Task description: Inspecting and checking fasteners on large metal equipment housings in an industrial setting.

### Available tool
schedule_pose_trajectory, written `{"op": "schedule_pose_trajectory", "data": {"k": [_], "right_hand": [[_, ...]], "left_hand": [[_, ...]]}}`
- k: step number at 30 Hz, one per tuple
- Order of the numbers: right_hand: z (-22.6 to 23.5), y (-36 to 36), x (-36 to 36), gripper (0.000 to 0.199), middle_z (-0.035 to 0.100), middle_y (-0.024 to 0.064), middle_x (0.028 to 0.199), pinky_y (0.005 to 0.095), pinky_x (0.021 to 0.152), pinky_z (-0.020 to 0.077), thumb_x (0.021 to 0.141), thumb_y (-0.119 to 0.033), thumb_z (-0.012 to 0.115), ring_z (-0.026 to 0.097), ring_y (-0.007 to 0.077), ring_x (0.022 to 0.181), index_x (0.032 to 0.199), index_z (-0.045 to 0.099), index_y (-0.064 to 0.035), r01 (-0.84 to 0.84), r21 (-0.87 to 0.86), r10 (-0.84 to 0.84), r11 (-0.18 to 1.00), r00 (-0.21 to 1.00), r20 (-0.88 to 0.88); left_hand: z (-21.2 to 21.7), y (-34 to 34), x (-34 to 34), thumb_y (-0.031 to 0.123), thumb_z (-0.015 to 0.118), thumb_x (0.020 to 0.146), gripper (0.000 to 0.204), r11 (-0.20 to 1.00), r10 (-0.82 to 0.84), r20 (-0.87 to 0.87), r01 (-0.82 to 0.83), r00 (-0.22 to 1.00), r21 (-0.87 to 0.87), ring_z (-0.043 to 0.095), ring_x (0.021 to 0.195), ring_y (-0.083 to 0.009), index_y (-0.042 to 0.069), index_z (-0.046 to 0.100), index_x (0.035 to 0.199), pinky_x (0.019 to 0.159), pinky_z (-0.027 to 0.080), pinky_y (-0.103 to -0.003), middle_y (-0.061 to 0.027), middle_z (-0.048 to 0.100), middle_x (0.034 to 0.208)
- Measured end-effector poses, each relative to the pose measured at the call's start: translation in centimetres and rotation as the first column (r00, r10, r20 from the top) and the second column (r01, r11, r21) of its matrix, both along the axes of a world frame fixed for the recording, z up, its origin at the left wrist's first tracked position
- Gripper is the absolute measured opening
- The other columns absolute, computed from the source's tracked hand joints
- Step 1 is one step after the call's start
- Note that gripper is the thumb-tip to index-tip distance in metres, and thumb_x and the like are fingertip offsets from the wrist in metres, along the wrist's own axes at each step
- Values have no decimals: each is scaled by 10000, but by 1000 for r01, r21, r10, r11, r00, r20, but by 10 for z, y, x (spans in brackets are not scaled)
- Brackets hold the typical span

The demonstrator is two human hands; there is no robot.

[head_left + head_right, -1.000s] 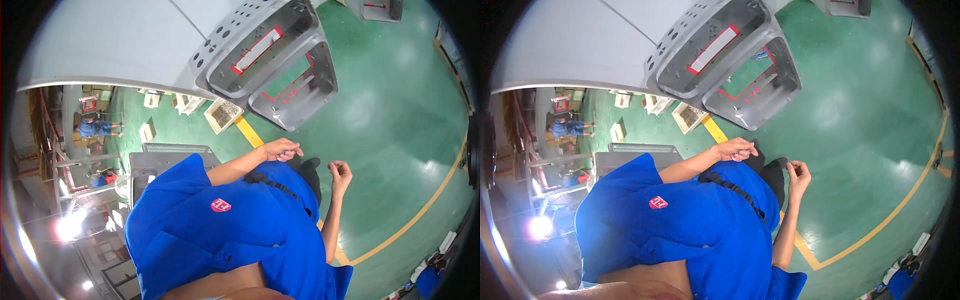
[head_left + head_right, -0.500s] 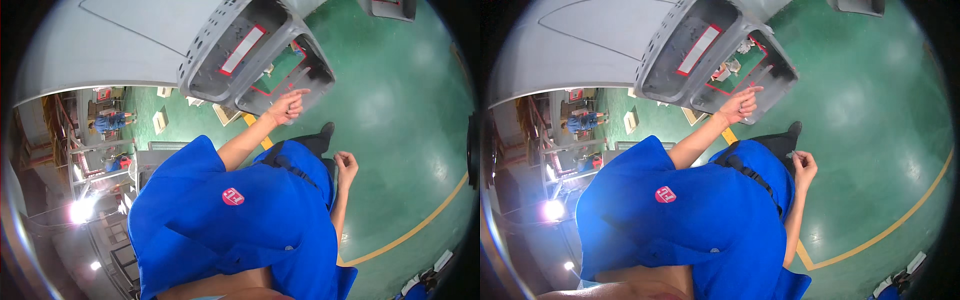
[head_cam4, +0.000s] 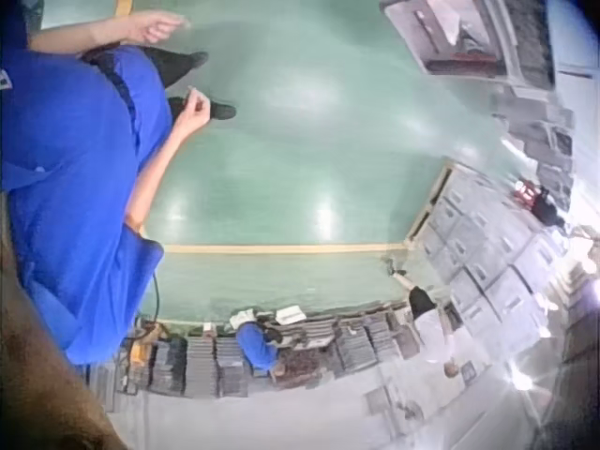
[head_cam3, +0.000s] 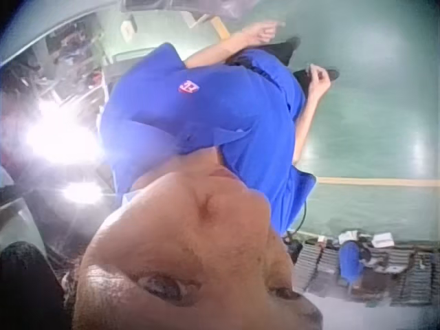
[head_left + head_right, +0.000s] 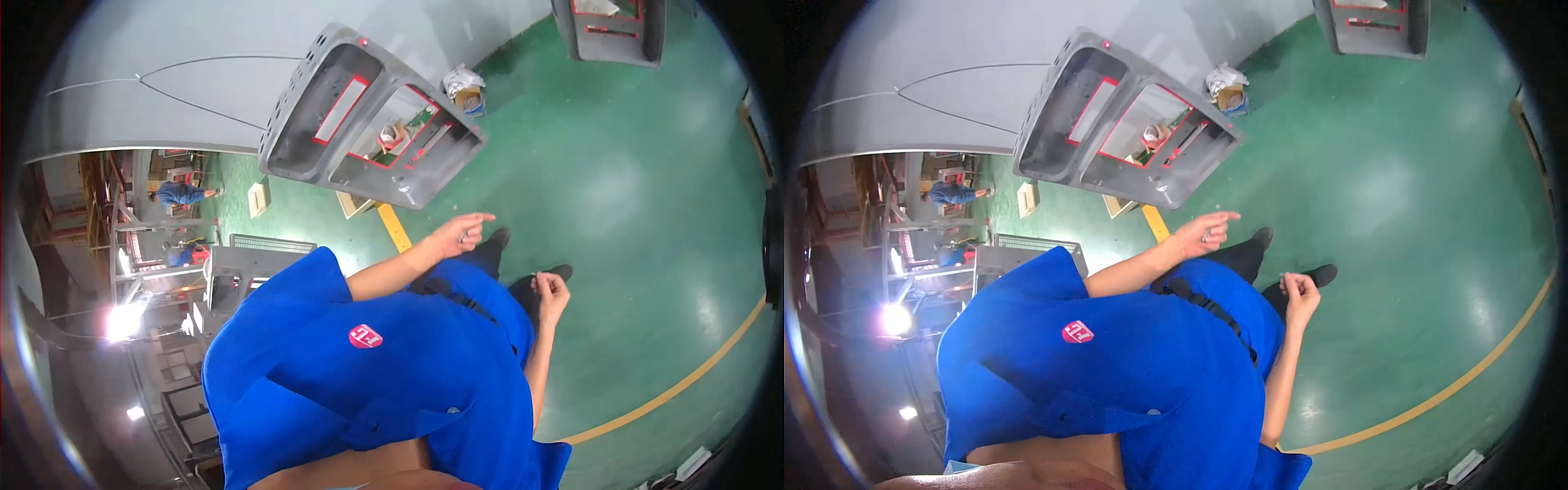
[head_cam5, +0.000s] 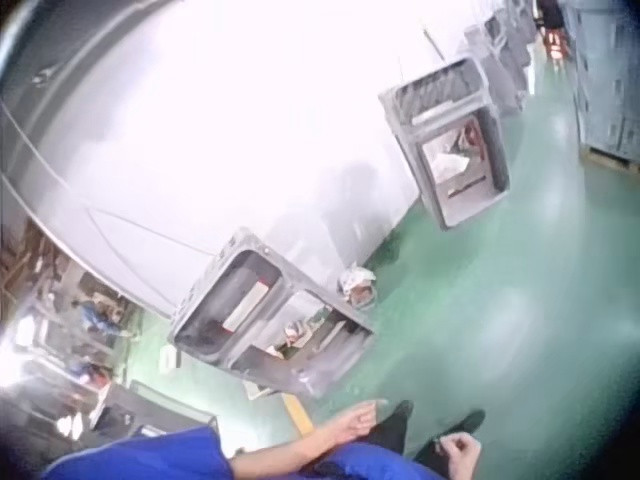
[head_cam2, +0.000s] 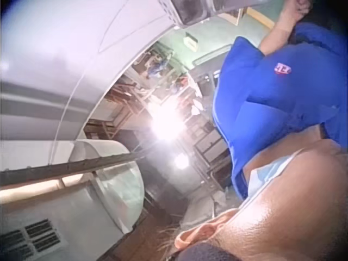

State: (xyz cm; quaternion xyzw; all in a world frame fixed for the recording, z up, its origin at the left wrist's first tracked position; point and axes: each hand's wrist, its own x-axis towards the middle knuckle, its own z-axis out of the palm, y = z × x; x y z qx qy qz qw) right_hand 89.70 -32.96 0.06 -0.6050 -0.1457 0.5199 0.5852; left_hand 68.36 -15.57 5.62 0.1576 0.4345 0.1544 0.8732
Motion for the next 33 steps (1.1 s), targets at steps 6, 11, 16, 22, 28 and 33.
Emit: {"op": "schedule_pose_trajectory", "data": {"k": [6,11,16,22,28,33], "right_hand": [[0,-1,106,70,634,44,703,199,557,456,791,-47,655,587,85,622,822,624,8,-24,-69,36,997,984,175],[2,36,174,106,627,58,709,224,568,472,774,-40,657,593,102,640,851,614,19,-73,-51,84,996,959,270],[5,113,195,117,623,68,718,225,575,471,764,-25,656,578,100,641,849,604,37,-193,-41,195,980,916,350],[-3,215,173,113,628,72,724,218,573,457,757,-21,662,569,96,632,836,610,41,-247,-55,253,967,931,264],[-38,315,139,156,624,72,746,221,556,470,731,-16,672,597,122,642,858,599,36,-51,-89,56,995,997,55],[-64,450,126,140,633,96,808,212,559,474,787,-38,650,618,151,722,896,600,34,295,-136,-321,946,913,-251]], "left_hand": [[-11,-8,82,241,439,944,257,996,81,173,-75,982,-40,356,501,-63,8,525,1012,378,264,-182,16,393,641],[4,-2,121,234,424,943,261,980,200,263,-195,944,-44,396,518,-78,-5,529,934,380,294,-178,-32,460,705],[24,23,125,175,443,915,207,969,238,228,-247,944,12,413,533,-84,-12,532,933,398,304,-185,-43,481,722],[14,76,113,161,449,928,191,954,288,229,-301,930,21,402,532,-79,-7,530,971,409,302,-186,-24,455,689],[9,162,98,195,435,957,205,948,276,202,-301,940,107,368,520,-63,17,526,999,411,278,-188,6,408,644],[10,210,76,213,419,959,224,955,255,136,-271,957,116,381,515,-74,14,522,967,421,297,-201,-8,417,638]]}}
